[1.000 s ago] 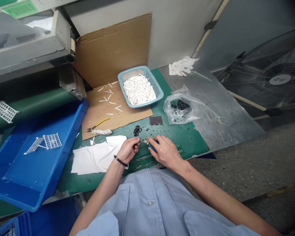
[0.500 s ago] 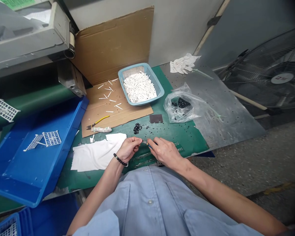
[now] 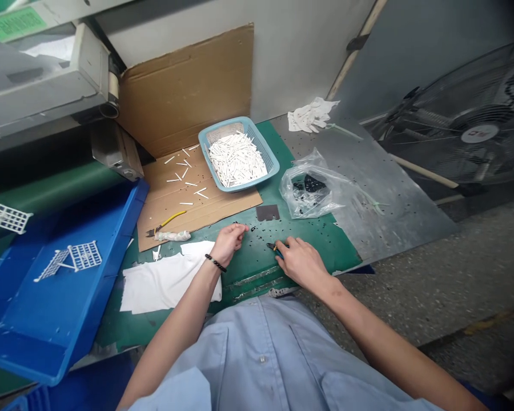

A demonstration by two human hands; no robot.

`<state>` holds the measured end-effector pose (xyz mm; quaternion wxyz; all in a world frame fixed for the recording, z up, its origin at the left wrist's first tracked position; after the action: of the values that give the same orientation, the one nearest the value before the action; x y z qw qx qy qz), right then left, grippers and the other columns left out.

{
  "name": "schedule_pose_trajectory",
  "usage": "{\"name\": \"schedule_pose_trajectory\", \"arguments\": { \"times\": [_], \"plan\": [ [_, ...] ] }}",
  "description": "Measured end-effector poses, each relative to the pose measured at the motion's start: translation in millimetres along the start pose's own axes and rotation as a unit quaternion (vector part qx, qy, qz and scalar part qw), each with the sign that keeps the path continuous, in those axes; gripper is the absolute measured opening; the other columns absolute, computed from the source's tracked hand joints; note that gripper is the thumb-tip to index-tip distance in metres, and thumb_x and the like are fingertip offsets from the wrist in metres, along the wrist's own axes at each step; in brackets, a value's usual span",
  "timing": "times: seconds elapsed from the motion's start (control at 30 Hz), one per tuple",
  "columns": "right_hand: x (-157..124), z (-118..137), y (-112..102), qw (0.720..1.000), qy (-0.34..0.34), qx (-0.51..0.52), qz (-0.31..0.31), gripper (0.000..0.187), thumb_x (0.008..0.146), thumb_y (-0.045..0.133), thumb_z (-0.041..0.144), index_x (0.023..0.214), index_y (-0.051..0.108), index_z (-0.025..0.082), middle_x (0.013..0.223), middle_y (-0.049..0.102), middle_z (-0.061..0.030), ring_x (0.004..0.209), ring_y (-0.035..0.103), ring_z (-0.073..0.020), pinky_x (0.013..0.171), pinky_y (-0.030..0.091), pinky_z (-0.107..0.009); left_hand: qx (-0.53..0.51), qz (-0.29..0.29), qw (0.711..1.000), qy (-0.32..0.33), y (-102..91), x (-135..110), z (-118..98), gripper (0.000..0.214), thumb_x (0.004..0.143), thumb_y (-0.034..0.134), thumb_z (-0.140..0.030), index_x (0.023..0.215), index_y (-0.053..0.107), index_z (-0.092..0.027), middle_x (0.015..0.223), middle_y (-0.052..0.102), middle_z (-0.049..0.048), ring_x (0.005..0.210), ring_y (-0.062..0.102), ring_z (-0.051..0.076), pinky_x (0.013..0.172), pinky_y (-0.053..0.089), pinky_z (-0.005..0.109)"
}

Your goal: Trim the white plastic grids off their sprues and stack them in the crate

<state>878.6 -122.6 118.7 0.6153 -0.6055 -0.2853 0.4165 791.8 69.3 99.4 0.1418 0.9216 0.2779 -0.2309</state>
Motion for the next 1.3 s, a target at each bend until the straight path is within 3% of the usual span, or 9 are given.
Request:
{"name": "schedule_pose_trajectory", "arguments": {
  "times": [0.07, 0.17, 0.3, 0.37, 0.43, 0.57, 0.67, 0.77, 1.3],
  "plan": [
    [-1.3, -1.2, -1.2, 1.000, 0.005, -0.013, 0.020, 0.029, 0.092, 0.050, 0.032, 0.116, 0.058, 0.019, 0.095, 0.057, -0.0101, 0.086, 0.053, -0.0232, 0.072, 0.036, -0.031, 0.200, -0.043, 0.976, 0.074, 8.1, 9.6, 0.8, 0.021, 0.080, 0.056, -0.034, 0.078, 0.065, -0.016, 0.069, 0.059, 0.0048, 0.064, 0.052, 0.015, 0.061, 0.038, 0.026],
    [-4.2, -0.4, -3.9, 1.000, 0.012, -0.009, 0.015, 0.030, 0.093, 0.048, 0.033, 0.118, 0.057, 0.020, 0.097, 0.057, -0.0098, 0.087, 0.052, -0.0229, 0.074, 0.036, -0.031, 0.419, -0.058, 0.893, 0.153, 16.8, 18.2, 5.8, 0.018, 0.084, 0.052, -0.030, 0.087, 0.068, -0.019, 0.086, 0.066, 0.0091, 0.084, 0.059, 0.022, 0.075, 0.040, 0.031],
    [-7.3, 0.1, -5.9, 1.000, 0.019, -0.003, 0.006, 0.029, 0.093, 0.047, 0.033, 0.117, 0.057, 0.020, 0.095, 0.057, -0.0091, 0.086, 0.052, -0.0227, 0.074, 0.035, -0.032, 0.509, -0.038, 0.844, 0.162, 20.2, 22.1, 9.4, 0.017, 0.085, 0.050, -0.023, 0.088, 0.067, -0.022, 0.093, 0.067, 0.0097, 0.090, 0.059, 0.024, 0.077, 0.040, 0.031],
    [-8.4, -0.4, -6.6, 1.000, 0.021, 0.000, 0.001, 0.029, 0.093, 0.047, 0.033, 0.117, 0.057, 0.021, 0.095, 0.057, -0.0085, 0.085, 0.052, -0.0223, 0.073, 0.035, -0.031, 0.484, -0.038, 0.861, 0.155, 20.0, 21.4, 8.2, 0.012, 0.082, 0.052, -0.022, 0.083, 0.064, -0.021, 0.084, 0.066, 0.0078, 0.082, 0.059, 0.022, 0.073, 0.040, 0.030],
    [-9.4, -0.9, -7.1, 1.000, 0.020, 0.007, -0.010, 0.029, 0.093, 0.047, 0.034, 0.118, 0.057, 0.021, 0.094, 0.057, -0.0081, 0.084, 0.051, -0.0219, 0.073, 0.035, -0.031, 0.400, -0.049, 0.905, 0.138, 18.8, 18.0, 6.5, 0.007, 0.079, 0.054, -0.023, 0.079, 0.061, -0.020, 0.074, 0.063, 0.0045, 0.071, 0.057, 0.018, 0.067, 0.039, 0.028],
    [-10.4, 0.0, -8.4, 0.998, -0.001, 0.033, -0.052, 0.033, 0.095, 0.045, 0.034, 0.123, 0.055, 0.020, 0.095, 0.056, -0.0077, 0.083, 0.050, -0.0206, 0.073, 0.036, -0.029, 0.080, -0.016, 0.996, 0.037, 12.8, 1.2, 4.9, 0.008, 0.071, 0.057, -0.023, 0.076, 0.053, -0.017, 0.062, 0.055, -0.0013, 0.050, 0.043, 0.008, 0.050, 0.030, 0.021],
    [-10.0, 5.0, -11.1, 0.995, -0.031, 0.055, -0.077, 0.034, 0.095, 0.044, 0.033, 0.124, 0.054, 0.019, 0.096, 0.056, -0.0077, 0.084, 0.049, -0.0200, 0.076, 0.037, -0.029, -0.102, 0.035, 0.994, -0.009, 5.8, -16.4, 3.3, 0.015, 0.064, 0.062, -0.020, 0.075, 0.052, -0.016, 0.063, 0.055, -0.0008, 0.050, 0.039, 0.005, 0.048, 0.026, 0.019],
    [-8.5, 14.3, -16.9, 0.990, -0.069, 0.075, -0.093, 0.034, 0.096, 0.043, 0.032, 0.125, 0.053, 0.017, 0.096, 0.056, -0.0080, 0.085, 0.049, -0.0198, 0.078, 0.037, -0.029, -0.171, 0.040, 0.984, -0.004, -2.2, -30.1, 3.2, 0.016, 0.065, 0.067, -0.021, 0.074, 0.056, -0.013, 0.067, 0.057, 0.0013, 0.054, 0.040, 0.005, 0.050, 0.029, 0.019],
    [3.8, 36.0, -38.0, 0.984, -0.156, 0.049, -0.070, 0.031, 0.095, 0.045, 0.030, 0.122, 0.054, 0.019, 0.095, 0.055, -0.0085, 0.084, 0.046, -0.0207, 0.077, 0.034, -0.031, -0.164, 0.064, 0.984, -0.030, -24.0, -47.7, 16.6, 0.028, 0.063, 0.081, -0.026, 0.085, 0.070, -0.012, 0.069, 0.059, 0.0007, 0.055, 0.042, 0.004, 0.051, 0.030, 0.018]
  ]
}}
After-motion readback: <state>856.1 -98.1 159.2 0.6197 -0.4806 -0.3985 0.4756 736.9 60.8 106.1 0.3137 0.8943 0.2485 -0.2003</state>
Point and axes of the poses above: each hand's wrist, its own x-axis towards the middle knuckle, its own y-axis out of the palm, z = x × y, the point moved 1 cm from there along x, towards the middle knuckle
